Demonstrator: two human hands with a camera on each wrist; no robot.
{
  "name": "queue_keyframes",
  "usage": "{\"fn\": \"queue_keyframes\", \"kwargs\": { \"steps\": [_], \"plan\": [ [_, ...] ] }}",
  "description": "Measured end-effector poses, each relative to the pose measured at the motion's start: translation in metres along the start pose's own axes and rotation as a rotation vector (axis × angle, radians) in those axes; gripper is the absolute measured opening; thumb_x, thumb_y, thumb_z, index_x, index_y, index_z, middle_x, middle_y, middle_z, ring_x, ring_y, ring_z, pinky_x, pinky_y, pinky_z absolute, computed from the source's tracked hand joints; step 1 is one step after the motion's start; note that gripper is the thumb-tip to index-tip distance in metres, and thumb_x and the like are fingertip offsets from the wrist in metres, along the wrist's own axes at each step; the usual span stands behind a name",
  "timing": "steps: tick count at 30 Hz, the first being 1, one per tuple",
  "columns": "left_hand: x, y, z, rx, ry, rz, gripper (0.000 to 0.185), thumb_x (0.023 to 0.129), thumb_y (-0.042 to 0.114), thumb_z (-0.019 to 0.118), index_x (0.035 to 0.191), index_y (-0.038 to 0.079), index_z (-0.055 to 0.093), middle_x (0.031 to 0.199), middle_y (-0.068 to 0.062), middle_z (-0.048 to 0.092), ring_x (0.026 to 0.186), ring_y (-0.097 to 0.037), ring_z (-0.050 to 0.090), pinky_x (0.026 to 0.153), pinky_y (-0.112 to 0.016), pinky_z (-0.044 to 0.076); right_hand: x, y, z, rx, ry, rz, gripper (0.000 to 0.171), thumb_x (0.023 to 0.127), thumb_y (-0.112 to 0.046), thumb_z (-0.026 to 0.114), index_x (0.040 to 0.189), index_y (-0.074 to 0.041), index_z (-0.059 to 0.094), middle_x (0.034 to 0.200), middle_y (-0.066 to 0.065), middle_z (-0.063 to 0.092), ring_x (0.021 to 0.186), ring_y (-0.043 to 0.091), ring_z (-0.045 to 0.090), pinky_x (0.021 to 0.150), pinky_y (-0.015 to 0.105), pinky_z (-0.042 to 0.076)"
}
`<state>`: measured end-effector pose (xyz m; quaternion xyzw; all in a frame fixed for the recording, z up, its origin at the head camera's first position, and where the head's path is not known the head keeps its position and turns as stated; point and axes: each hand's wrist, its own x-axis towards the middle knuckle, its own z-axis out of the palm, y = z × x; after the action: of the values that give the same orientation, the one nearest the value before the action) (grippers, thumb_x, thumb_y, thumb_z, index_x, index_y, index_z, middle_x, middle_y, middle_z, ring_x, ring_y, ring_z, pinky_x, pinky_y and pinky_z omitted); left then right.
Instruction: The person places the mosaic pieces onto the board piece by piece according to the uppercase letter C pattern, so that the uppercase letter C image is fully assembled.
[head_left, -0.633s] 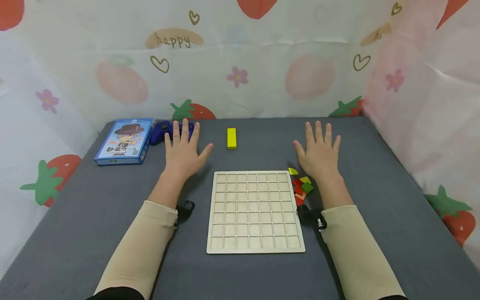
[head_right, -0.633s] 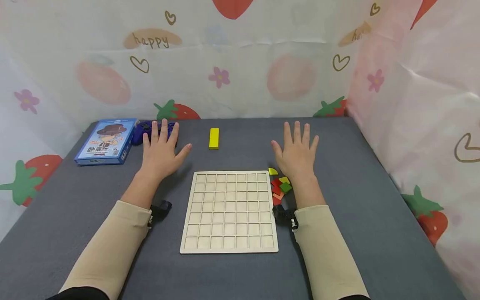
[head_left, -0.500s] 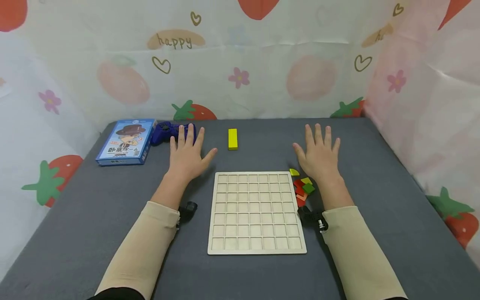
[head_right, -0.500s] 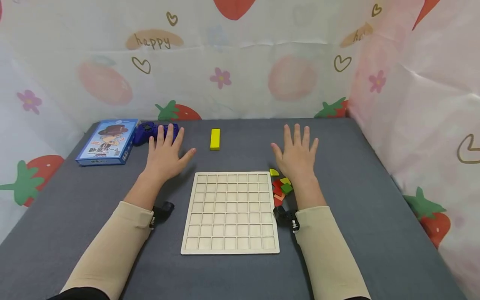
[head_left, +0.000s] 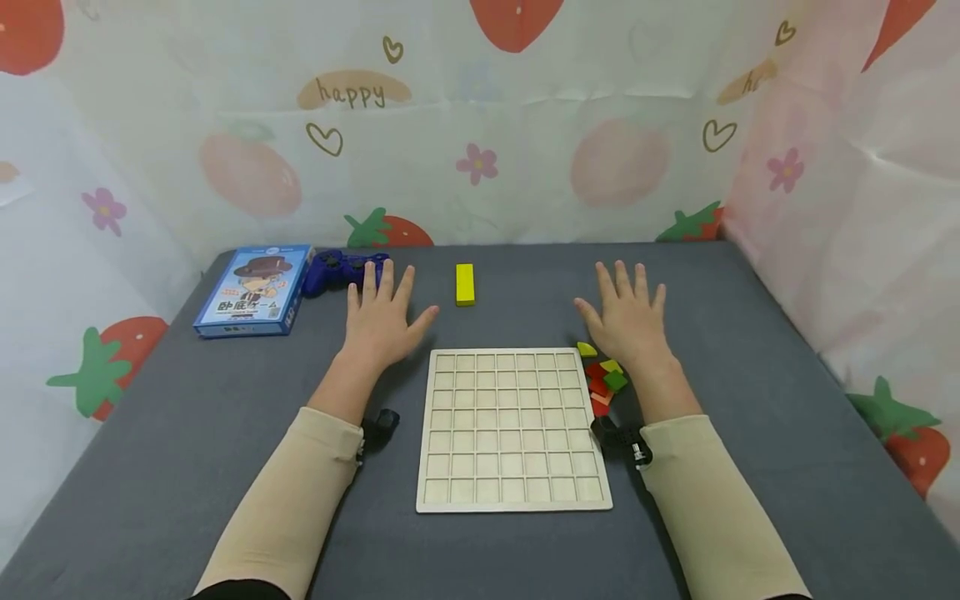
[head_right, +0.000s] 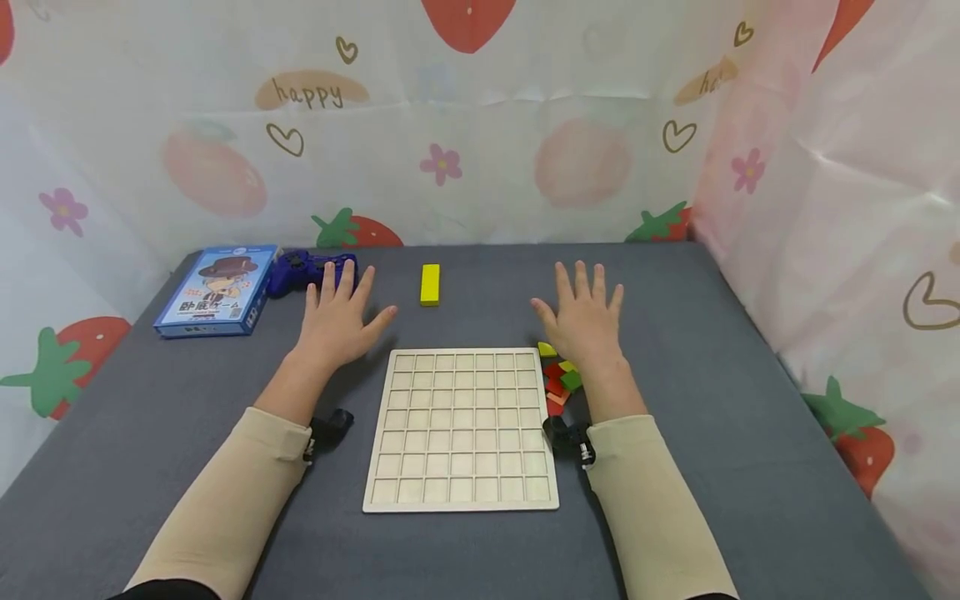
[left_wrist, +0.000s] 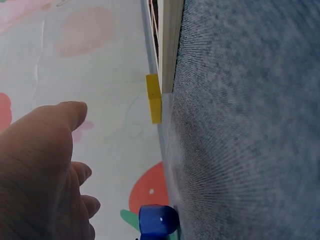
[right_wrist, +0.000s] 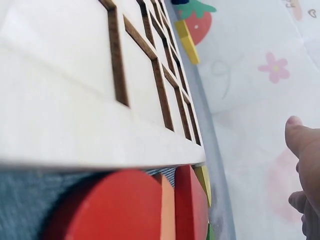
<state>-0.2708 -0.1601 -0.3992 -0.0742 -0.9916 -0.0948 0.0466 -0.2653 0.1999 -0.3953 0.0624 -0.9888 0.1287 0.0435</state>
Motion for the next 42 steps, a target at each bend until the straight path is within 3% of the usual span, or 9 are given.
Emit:
{"fn": "queue_keyframes", "kwargs": {
  "steps": [8,14,17,21,24,27,32,37,42],
  "plan": [
    [0.005,0.000,0.001,-0.028,-0.011,0.009,0.085,0.103,0.060,0.046,0.167,0.015,0.013,0.169,-0.022,0.002,0.154,-0.042,-0.009,0.120,-0.058,0.000,0.000,0.004,-0.001,0.095,-0.028,-0.031,0.081,0.107,-0.052,0.045,0.167,-0.012,0.009,0.169,0.022,0.004,0.153,0.045,-0.007,0.115,0.070,-0.003],
    [0.006,0.001,0.003,-0.132,-0.030,0.000,0.083,0.104,0.050,0.052,0.166,0.011,0.014,0.166,-0.025,0.019,0.152,-0.044,0.020,0.116,-0.059,0.026,0.000,0.004,-0.006,0.291,-0.131,-0.044,0.081,0.106,-0.045,0.053,0.166,-0.010,0.011,0.169,0.023,0.010,0.153,0.049,0.000,0.115,0.070,0.005],
    [0.004,0.000,0.005,-0.221,-0.063,-0.004,0.082,0.104,0.047,0.054,0.166,0.012,0.015,0.161,-0.025,0.032,0.143,-0.044,0.039,0.109,-0.061,0.036,-0.001,0.004,-0.007,0.362,-0.174,-0.034,0.076,0.107,-0.039,0.055,0.165,-0.007,0.017,0.165,0.025,0.021,0.151,0.048,0.017,0.115,0.067,0.019],
    [0.002,-0.004,0.010,-0.327,-0.109,-0.011,0.080,0.103,0.046,0.056,0.166,0.014,0.017,0.120,-0.021,0.064,0.100,-0.037,0.063,0.085,-0.052,0.050,0.001,0.008,-0.003,0.416,-0.208,0.017,0.064,0.107,-0.037,0.055,0.159,-0.005,0.036,0.146,0.026,0.046,0.128,0.044,0.049,0.100,0.059,0.042],
    [0.000,-0.010,0.016,-0.394,-0.146,-0.027,0.080,0.103,0.046,0.058,0.165,0.015,0.020,0.087,-0.011,0.060,0.070,-0.028,0.055,0.067,-0.043,0.045,0.003,0.016,0.003,0.440,-0.243,0.073,0.053,0.107,-0.037,0.054,0.147,-0.003,0.051,0.136,0.025,0.053,0.118,0.041,0.054,0.096,0.056,0.045],
    [0.001,-0.019,0.023,-0.502,-0.174,-0.030,0.080,0.102,0.046,0.060,0.164,0.012,0.023,0.081,-0.006,0.058,0.064,-0.021,0.051,0.064,-0.038,0.043,0.004,0.027,0.008,0.510,-0.279,0.123,0.048,0.108,-0.039,0.052,0.138,-0.001,0.057,0.141,0.026,0.051,0.127,0.043,0.050,0.102,0.057,0.042],
    [-0.005,-0.036,0.031,-0.733,-0.167,-0.016,0.069,0.104,0.037,0.061,0.160,0.007,0.034,0.082,-0.008,0.061,0.060,-0.020,0.046,0.064,-0.038,0.042,-0.006,0.034,0.016,0.714,-0.315,0.108,0.052,0.108,-0.039,0.051,0.145,-0.002,0.053,0.154,0.024,0.042,0.143,0.044,0.034,0.113,0.061,0.029],
    [-0.023,-0.036,0.040,-0.773,-0.076,0.061,0.043,0.104,0.025,0.061,0.143,0.006,0.059,0.097,-0.007,0.065,0.069,-0.020,0.049,0.069,-0.037,0.042,-0.030,0.038,0.027,0.822,-0.195,0.073,0.049,0.107,-0.032,0.058,0.147,-0.005,0.054,0.148,0.021,0.047,0.137,0.040,0.042,0.110,0.056,0.034],
    [-0.045,-0.022,0.049,-0.683,0.003,0.158,0.027,0.100,0.019,0.066,0.125,0.008,0.071,0.090,0.002,0.062,0.076,-0.020,0.044,0.077,-0.039,0.036,-0.044,0.040,0.037,0.792,-0.017,0.025,0.041,0.104,-0.022,0.063,0.140,-0.003,0.061,0.126,0.018,0.059,0.111,0.031,0.055,0.094,0.044,0.045]
  ]
}}
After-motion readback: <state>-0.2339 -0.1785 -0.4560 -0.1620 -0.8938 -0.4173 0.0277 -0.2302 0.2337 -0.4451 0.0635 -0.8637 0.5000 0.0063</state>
